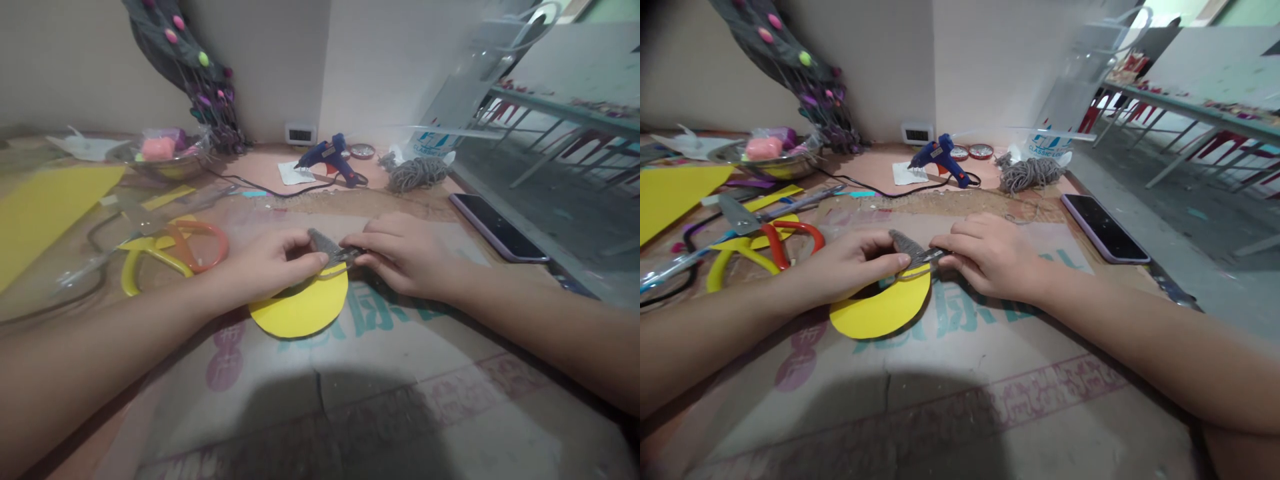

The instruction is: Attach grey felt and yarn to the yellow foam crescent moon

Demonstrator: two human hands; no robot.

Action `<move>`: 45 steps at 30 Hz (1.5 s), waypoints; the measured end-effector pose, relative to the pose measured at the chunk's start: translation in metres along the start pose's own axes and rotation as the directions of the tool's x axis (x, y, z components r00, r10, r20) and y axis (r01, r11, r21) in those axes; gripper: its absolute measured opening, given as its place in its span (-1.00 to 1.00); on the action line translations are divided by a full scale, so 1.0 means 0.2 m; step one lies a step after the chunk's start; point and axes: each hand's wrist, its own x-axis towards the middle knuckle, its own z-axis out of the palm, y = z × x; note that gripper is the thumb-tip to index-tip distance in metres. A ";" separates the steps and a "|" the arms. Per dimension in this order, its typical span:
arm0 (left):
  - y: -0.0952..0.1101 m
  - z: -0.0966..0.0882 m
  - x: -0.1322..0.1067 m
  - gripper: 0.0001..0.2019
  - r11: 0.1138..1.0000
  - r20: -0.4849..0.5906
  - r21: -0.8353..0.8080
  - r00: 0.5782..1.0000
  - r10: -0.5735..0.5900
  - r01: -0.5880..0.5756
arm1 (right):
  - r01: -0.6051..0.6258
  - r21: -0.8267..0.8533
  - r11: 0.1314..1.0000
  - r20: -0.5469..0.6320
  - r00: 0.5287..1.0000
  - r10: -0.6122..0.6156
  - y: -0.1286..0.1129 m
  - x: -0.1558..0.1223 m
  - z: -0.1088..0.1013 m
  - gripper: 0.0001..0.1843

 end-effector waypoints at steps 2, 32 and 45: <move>0.00 0.00 0.00 -0.73 1.000 0.001 0.006 1.000 -0.006 0.006 | -0.006 0.000 1.000 0.010 1.000 0.006 0.00 0.00 0.00 -0.67; 0.03 0.00 -0.01 -0.73 0.999 0.003 0.048 1.000 0.004 -0.004 | -0.004 0.000 1.000 0.048 0.999 0.004 -0.02 0.01 0.00 -0.68; 0.02 0.00 0.00 -0.72 1.000 0.009 0.020 1.000 -0.010 0.010 | 0.021 -0.013 1.000 0.022 1.000 -0.021 -0.01 0.02 0.01 -0.68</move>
